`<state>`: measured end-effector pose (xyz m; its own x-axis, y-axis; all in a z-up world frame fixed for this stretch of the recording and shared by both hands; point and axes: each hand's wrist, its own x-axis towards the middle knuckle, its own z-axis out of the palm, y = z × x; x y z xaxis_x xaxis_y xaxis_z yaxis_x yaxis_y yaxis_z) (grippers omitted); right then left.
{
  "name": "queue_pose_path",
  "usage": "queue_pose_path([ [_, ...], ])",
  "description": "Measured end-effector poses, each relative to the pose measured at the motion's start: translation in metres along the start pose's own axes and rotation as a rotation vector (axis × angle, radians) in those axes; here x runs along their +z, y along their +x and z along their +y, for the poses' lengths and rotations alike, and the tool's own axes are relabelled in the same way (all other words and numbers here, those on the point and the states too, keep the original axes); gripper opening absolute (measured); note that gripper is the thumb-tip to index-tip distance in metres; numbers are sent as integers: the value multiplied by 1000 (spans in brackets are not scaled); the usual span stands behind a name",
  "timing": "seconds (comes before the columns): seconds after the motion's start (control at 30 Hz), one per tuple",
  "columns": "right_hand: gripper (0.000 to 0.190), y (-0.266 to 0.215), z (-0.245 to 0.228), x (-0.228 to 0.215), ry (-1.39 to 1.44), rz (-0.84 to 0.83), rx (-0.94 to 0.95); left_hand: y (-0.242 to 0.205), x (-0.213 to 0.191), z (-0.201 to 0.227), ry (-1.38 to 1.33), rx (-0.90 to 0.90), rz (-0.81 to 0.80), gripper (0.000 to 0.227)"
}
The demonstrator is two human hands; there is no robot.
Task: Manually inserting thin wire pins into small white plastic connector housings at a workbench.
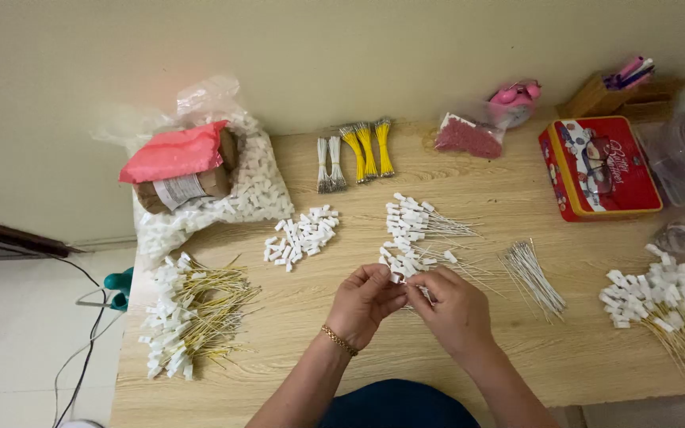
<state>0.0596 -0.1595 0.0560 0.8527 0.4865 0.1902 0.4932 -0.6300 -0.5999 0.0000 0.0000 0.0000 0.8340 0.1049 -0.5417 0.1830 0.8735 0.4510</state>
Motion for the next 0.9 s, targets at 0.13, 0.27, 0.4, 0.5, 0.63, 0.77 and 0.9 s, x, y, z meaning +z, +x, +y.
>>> queue_pose_path([
  [0.13,13,0,2,2,-40,-11,-25,-6,8,5,43,19,50,15],
  [0.27,15,1,-2,2,96,-127,69,-7,6,6,-1,0,45,14],
  [0.4,12,-1,-4,2,132,-137,89,-10,10,7,-39,-2,21,17],
  [0.5,11,-3,-3,5,39,-45,-51,-6,6,0,4,26,11,14],
  [0.63,9,-2,-9,2,62,-27,-43,-6,5,-6,44,21,58,15],
  [0.77,4,-4,-7,9,-2,-48,-57,3,-4,-21,21,75,95,15],
  [0.9,8,-11,24,36,-83,-103,12,9,-13,-20,120,24,125,14],
])
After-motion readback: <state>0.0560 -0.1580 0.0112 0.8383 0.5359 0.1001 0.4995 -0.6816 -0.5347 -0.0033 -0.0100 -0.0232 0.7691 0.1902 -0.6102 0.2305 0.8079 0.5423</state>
